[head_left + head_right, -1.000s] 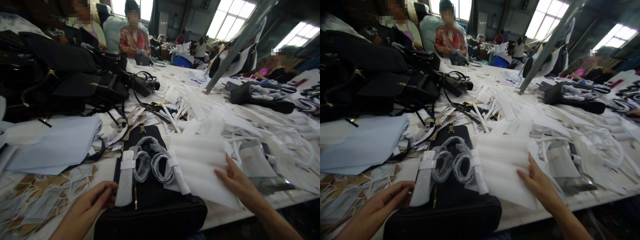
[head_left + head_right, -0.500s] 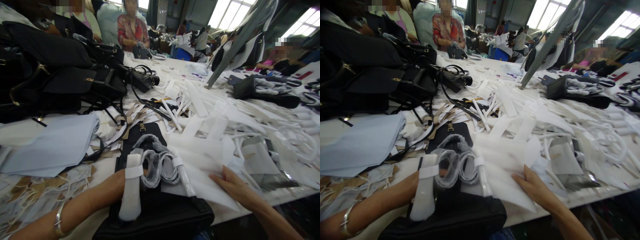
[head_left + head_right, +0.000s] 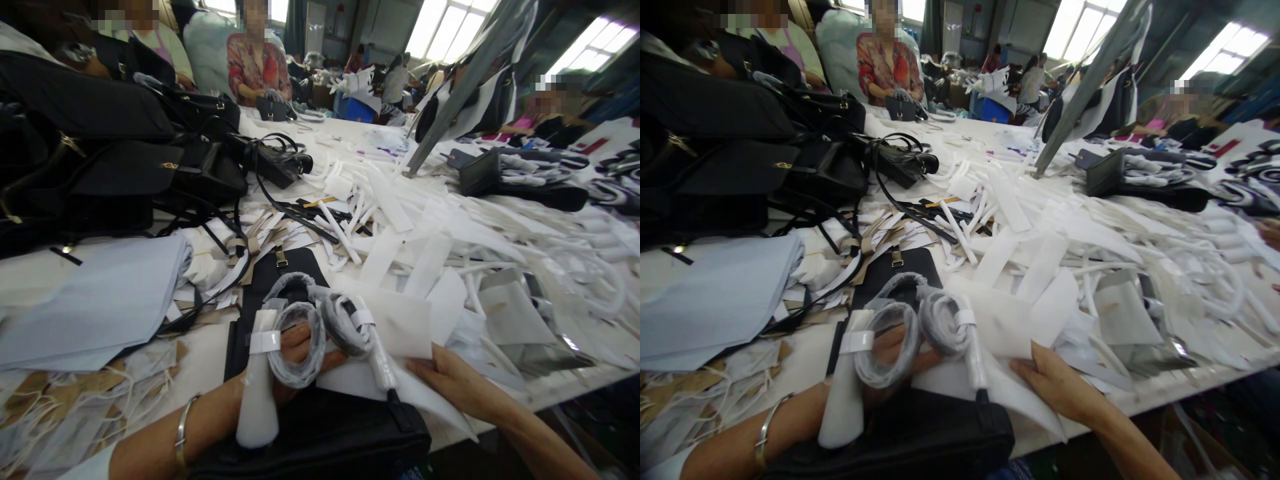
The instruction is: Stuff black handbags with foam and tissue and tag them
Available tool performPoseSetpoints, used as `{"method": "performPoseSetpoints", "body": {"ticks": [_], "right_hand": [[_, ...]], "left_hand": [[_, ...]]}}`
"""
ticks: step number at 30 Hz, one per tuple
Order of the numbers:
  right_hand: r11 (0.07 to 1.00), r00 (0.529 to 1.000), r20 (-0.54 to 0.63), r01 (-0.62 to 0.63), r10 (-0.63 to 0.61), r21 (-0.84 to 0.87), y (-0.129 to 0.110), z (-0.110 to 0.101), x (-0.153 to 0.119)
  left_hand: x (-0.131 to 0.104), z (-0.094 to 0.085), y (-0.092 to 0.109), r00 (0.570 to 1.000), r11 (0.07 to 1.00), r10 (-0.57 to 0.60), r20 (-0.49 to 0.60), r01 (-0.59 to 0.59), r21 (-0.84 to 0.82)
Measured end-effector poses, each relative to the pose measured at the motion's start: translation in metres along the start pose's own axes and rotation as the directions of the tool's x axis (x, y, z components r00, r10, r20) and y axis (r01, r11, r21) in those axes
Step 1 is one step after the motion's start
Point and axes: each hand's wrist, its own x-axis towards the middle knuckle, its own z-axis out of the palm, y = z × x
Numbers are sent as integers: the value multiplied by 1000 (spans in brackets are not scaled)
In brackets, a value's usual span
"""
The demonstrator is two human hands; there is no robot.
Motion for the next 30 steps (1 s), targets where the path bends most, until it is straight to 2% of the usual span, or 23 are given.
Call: {"method": "performPoseSetpoints", "body": {"ticks": [2,4,5,6,8,10,12,14,15,16,18,19,21,24,26,28,30], "right_hand": [[1000,1000,1,12,-12,2,-2,0,0],[1000,999,-49,0,-1,-14,-3,-1,0],[1000,997,-77,-18,17,-14,-3,-2,0],[999,993,-113,-46,46,-3,-3,-3,0],[992,978,-172,-115,121,43,-3,-4,1],[990,955,-261,-127,140,67,-6,-5,4],[998,905,-424,-58,41,-26,-15,-6,9],[983,848,-515,32,-123,-182,-32,-6,15],[969,847,-500,70,-182,-235,-42,-5,19],[963,875,-438,103,-207,-249,-54,-3,23],[977,964,-204,142,-173,-157,-76,2,34],[987,988,-71,132,-139,-88,-85,5,40],[996,990,119,70,-75,49,-97,12,55],[961,975,222,-50,-11,271,-102,22,77],[903,958,285,-141,21,406,-103,26,86],[858,942,335,-194,27,475,-105,29,90],[851,948,317,-179,16,493,-109,31,89]], "left_hand": [[7,-11,-2,985,988,152,87,-153,0],[10,-20,-4,927,945,327,183,-327,-27],[9,-22,-6,904,925,378,200,-376,-49],[6,-24,-7,895,917,398,199,-391,-77],[-1,-26,-10,924,935,343,168,-319,-155],[-7,-26,-11,948,939,282,150,-242,-243],[-10,-26,-10,944,916,297,140,-241,-320],[-10,-25,-9,929,889,345,135,-277,-365],[-9,-23,-8,921,884,360,147,-286,-370],[-9,-21,-7,917,887,360,170,-280,-366],[-10,-17,-7,923,916,312,225,-229,-330],[-11,-14,-7,927,927,282,246,-197,-319],[-14,-10,-8,926,913,270,263,-160,-375],[-15,-7,-11,918,841,318,238,-157,-518],[-13,-8,-12,935,828,267,234,-99,-552],[-10,-10,-10,935,832,234,268,-50,-553],[-7,-14,-9,917,830,276,288,-76,-553]]}}
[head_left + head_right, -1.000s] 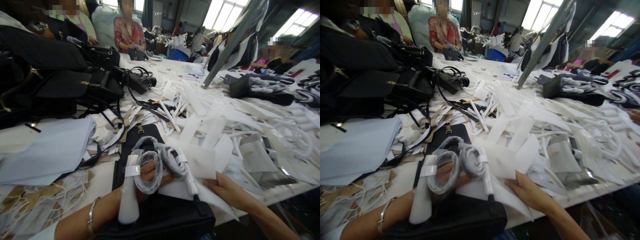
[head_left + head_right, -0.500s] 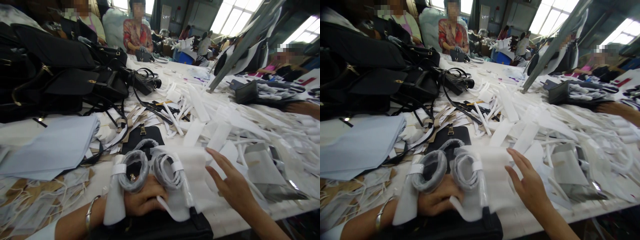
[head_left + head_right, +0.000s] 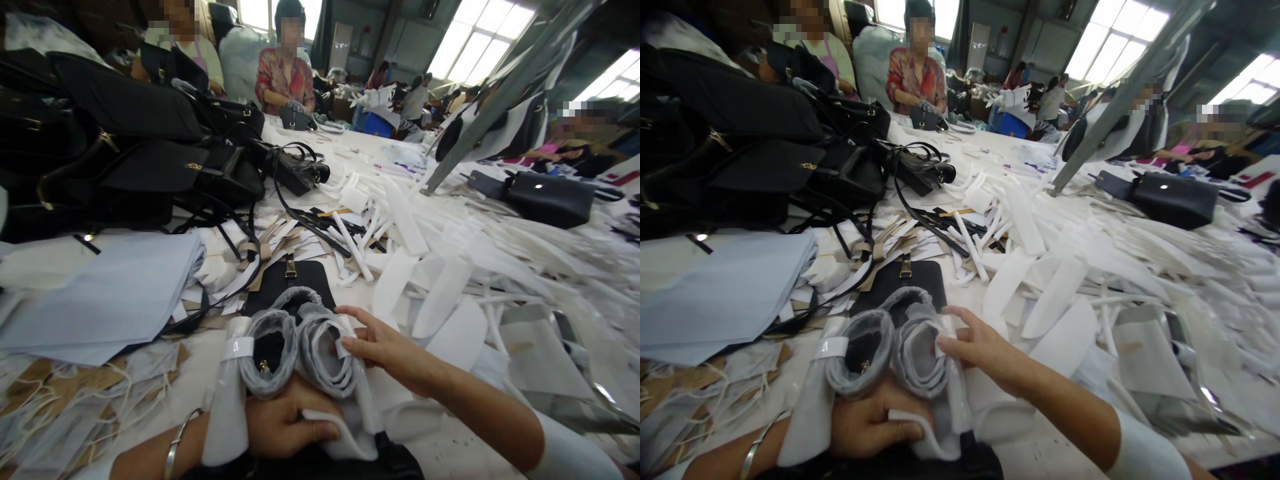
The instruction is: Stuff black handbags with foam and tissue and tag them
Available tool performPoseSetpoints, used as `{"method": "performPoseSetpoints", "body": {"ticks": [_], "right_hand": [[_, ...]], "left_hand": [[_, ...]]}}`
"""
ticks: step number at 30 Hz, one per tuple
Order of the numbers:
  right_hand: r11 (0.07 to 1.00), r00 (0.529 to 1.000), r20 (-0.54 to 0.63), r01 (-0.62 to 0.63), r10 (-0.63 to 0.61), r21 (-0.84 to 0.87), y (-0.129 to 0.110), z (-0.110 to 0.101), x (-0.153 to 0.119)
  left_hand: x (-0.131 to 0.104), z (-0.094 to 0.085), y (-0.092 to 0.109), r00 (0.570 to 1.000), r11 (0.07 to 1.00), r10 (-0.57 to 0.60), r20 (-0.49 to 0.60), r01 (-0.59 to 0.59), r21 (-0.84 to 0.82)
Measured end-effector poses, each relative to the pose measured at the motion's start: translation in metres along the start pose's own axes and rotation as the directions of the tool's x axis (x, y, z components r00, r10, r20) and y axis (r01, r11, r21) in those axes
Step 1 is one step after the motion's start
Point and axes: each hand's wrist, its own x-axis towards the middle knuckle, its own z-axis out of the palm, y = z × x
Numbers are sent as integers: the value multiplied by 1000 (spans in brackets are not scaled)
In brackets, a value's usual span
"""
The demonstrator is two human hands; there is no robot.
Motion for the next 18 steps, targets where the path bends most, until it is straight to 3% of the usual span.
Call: {"method": "performPoseSetpoints", "body": {"ticks": [3,6,8,11,15,18], "right_hand": [[995,990,-96,98,-99,-23,1,5,-2],[983,979,-130,170,-160,74,9,5,-1],[979,986,-121,136,-118,152,18,1,0],[980,988,-149,73,-45,184,30,-8,0],[973,949,-243,223,-202,65,42,-21,-16],[951,924,-229,285,-306,-119,49,-25,-42]], "left_hand": [[-4,-7,4,1000,1000,19,-7,-19,12],[-11,-15,4,990,992,-126,66,128,-21],[-15,-18,3,971,978,-202,130,208,-31],[-19,-18,1,990,992,-120,70,122,-17],[-31,-16,2,999,997,-34,-20,33,-76],[-43,-13,6,982,979,-187,-14,185,-86]]}}
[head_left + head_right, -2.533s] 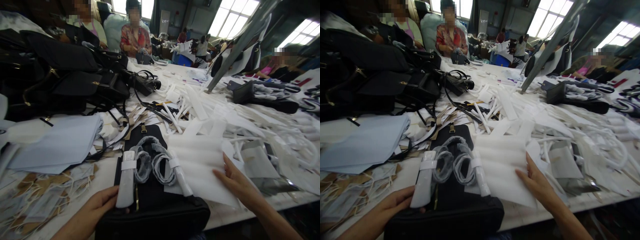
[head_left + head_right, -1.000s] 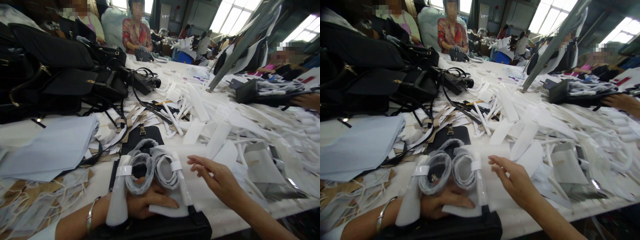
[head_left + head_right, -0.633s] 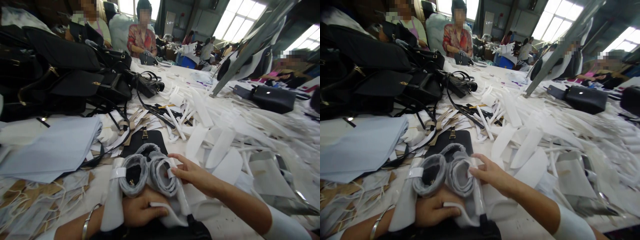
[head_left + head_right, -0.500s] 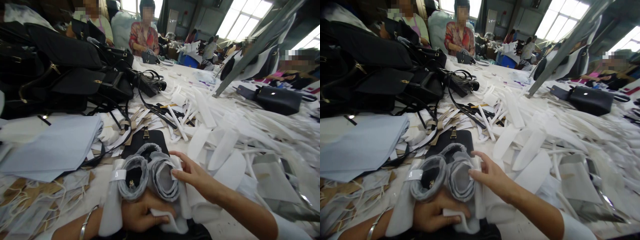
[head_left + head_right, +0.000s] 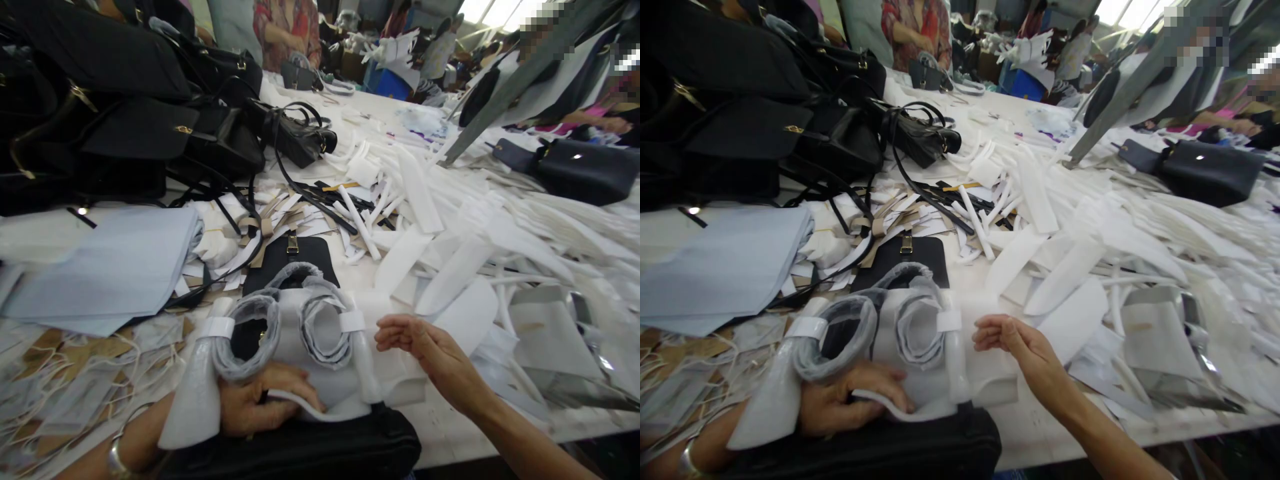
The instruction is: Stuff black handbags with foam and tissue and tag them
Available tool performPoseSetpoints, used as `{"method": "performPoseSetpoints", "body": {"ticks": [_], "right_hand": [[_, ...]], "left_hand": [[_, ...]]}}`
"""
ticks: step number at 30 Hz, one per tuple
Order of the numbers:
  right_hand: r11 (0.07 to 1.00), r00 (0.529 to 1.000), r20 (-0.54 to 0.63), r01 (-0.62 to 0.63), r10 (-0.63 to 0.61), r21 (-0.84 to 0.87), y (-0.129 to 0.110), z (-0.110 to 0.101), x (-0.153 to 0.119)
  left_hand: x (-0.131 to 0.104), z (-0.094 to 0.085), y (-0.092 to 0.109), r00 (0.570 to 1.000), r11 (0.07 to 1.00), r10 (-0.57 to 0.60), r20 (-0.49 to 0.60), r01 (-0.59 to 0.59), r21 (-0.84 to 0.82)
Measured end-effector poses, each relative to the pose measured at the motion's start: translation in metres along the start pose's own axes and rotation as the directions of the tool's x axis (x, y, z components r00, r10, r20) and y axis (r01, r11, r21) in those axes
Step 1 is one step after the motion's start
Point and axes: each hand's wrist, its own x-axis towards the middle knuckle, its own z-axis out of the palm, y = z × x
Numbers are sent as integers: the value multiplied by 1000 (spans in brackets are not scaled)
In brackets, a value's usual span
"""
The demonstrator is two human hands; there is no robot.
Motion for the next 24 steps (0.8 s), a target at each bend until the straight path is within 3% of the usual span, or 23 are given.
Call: {"method": "performPoseSetpoints", "body": {"ticks": [3,6,8,11,14,17,21,24], "right_hand": [[920,981,53,195,-189,-340,-2,-3,-27],[695,897,104,402,-430,-596,-4,2,-51],[578,858,151,450,-490,-680,-8,8,-63],[412,820,302,520,-486,-748,-16,17,-76],[239,785,335,511,-521,-826,-23,27,-83],[200,778,272,450,-567,-870,-24,41,-85],[282,740,171,444,-650,-850,-18,51,-81],[243,727,232,484,-647,-841,-18,47,-79]], "left_hand": [[-7,8,5,964,955,-214,-160,241,173],[-6,15,9,909,899,-277,-312,360,250],[-4,16,10,929,922,-210,-304,291,255],[0,12,4,986,977,5,-164,30,210],[-2,5,-7,984,972,174,-32,-166,169],[-9,1,-14,981,952,193,-16,-183,246],[-21,-5,-3,989,914,119,-90,-74,399],[-24,-12,9,999,906,24,-33,-8,423]]}}
